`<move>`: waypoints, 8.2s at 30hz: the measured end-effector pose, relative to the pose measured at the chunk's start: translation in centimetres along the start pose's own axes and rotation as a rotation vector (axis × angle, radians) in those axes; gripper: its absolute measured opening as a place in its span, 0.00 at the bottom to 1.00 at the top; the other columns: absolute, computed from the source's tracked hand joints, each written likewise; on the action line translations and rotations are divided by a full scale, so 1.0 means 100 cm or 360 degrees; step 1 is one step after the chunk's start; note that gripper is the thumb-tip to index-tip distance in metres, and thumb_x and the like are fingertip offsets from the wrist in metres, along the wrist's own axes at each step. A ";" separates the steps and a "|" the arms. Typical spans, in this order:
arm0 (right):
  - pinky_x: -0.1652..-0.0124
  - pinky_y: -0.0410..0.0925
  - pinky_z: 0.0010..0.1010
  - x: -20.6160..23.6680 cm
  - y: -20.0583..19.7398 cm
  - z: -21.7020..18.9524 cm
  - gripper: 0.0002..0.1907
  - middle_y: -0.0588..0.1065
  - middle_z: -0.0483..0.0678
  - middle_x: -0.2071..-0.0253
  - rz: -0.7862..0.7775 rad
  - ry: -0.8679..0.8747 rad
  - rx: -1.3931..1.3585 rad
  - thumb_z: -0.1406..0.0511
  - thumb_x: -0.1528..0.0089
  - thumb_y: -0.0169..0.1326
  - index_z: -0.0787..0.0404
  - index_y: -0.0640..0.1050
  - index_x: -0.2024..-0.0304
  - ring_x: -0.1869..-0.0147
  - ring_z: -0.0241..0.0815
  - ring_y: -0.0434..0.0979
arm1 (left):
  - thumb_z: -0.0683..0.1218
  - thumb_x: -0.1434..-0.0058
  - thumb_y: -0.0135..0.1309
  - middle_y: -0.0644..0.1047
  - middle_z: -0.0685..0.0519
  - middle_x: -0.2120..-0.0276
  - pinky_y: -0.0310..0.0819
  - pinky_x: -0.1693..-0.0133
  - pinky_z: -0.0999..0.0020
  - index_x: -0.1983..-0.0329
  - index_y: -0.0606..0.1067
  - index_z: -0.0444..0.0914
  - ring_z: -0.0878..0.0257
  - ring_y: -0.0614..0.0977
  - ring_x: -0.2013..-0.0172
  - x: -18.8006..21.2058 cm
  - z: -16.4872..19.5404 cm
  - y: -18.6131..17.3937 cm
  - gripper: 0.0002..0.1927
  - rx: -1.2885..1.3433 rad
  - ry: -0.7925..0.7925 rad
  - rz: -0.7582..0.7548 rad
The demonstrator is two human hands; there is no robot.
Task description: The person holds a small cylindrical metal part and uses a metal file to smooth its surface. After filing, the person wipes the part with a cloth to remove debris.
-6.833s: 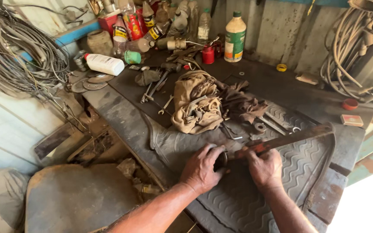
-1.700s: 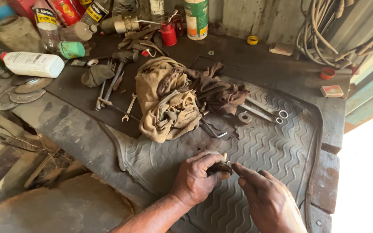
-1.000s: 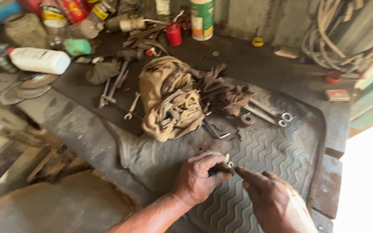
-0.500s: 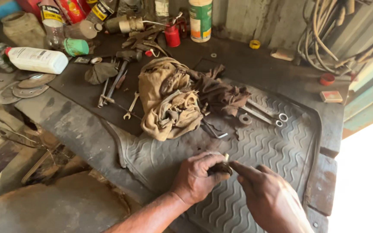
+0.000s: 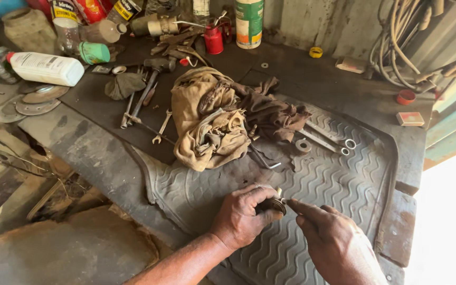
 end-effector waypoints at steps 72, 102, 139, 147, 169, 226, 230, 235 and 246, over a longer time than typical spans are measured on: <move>0.54 0.73 0.46 -0.003 -0.015 -0.011 0.20 0.82 0.55 0.59 -0.0061 0.0085 -0.0001 0.58 0.40 0.55 0.42 0.83 0.45 0.52 0.56 0.81 | 0.42 0.49 0.69 0.83 0.48 0.58 0.80 0.56 0.64 0.54 0.79 0.36 0.54 0.86 0.57 0.000 0.012 -0.004 0.19 -0.0105 0.0280 0.0130; 0.53 0.73 0.43 -0.005 -0.007 0.001 0.19 0.82 0.54 0.63 -0.0097 -0.0024 0.0003 0.57 0.38 0.54 0.42 0.82 0.44 0.54 0.55 0.83 | 0.44 0.46 0.68 0.83 0.51 0.62 0.81 0.60 0.64 0.52 0.76 0.40 0.60 0.87 0.62 -0.002 -0.001 0.001 0.20 0.0006 -0.0113 -0.0003; 0.52 0.73 0.43 0.008 0.009 0.025 0.21 0.82 0.54 0.64 -0.0092 0.0249 -0.0074 0.55 0.40 0.58 0.37 0.81 0.43 0.53 0.53 0.83 | 0.50 0.47 0.69 0.84 0.48 0.61 0.81 0.60 0.61 0.48 0.76 0.42 0.53 0.87 0.60 -0.002 0.001 0.000 0.24 -0.0164 -0.0125 -0.0046; 0.53 0.72 0.44 0.008 0.005 0.019 0.21 0.81 0.54 0.61 -0.0035 0.0279 -0.0012 0.55 0.39 0.57 0.36 0.81 0.43 0.54 0.54 0.81 | 0.49 0.48 0.69 0.84 0.48 0.62 0.80 0.60 0.60 0.50 0.76 0.42 0.52 0.87 0.61 -0.003 0.002 0.001 0.24 -0.0175 -0.0035 0.0007; 0.52 0.72 0.43 0.012 -0.006 0.003 0.22 0.79 0.50 0.62 -0.0010 0.0177 0.0126 0.55 0.38 0.55 0.33 0.79 0.41 0.52 0.52 0.80 | 0.51 0.46 0.68 0.84 0.48 0.63 0.80 0.60 0.59 0.48 0.76 0.42 0.51 0.87 0.61 -0.004 -0.002 0.003 0.24 -0.0163 -0.0088 -0.0047; 0.52 0.74 0.41 0.009 0.017 0.022 0.20 0.83 0.56 0.59 0.0057 0.0307 -0.0292 0.57 0.39 0.60 0.41 0.82 0.44 0.52 0.54 0.84 | 0.50 0.46 0.68 0.83 0.49 0.64 0.79 0.61 0.59 0.50 0.75 0.43 0.53 0.86 0.62 -0.004 0.003 0.000 0.22 -0.0214 -0.0179 -0.0039; 0.53 0.74 0.41 0.007 0.016 0.023 0.20 0.83 0.57 0.60 0.0066 0.0344 -0.0367 0.58 0.40 0.60 0.43 0.82 0.44 0.52 0.53 0.85 | 0.49 0.47 0.69 0.84 0.49 0.64 0.80 0.61 0.60 0.52 0.75 0.42 0.53 0.87 0.62 -0.006 0.009 -0.002 0.22 -0.0117 -0.0050 0.0041; 0.53 0.74 0.42 0.004 0.012 0.015 0.18 0.82 0.58 0.60 0.0140 0.0126 -0.0287 0.58 0.39 0.58 0.46 0.82 0.45 0.52 0.56 0.83 | 0.50 0.46 0.69 0.84 0.49 0.65 0.79 0.62 0.59 0.53 0.75 0.42 0.53 0.87 0.62 -0.004 0.005 -0.001 0.21 -0.0200 -0.0141 -0.0020; 0.53 0.74 0.39 -0.001 0.011 0.012 0.21 0.84 0.55 0.57 -0.0004 0.0637 -0.0592 0.56 0.38 0.58 0.40 0.80 0.41 0.51 0.50 0.88 | 0.48 0.49 0.70 0.82 0.48 0.61 0.79 0.60 0.58 0.52 0.75 0.40 0.50 0.85 0.59 -0.005 0.013 -0.005 0.23 -0.0246 0.0029 0.0097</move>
Point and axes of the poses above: each hand's wrist, its own x-axis away from the middle knuckle, its own y-axis out of the palm, z = x × y, the point moved 6 cm from there along -x, towards the middle knuckle
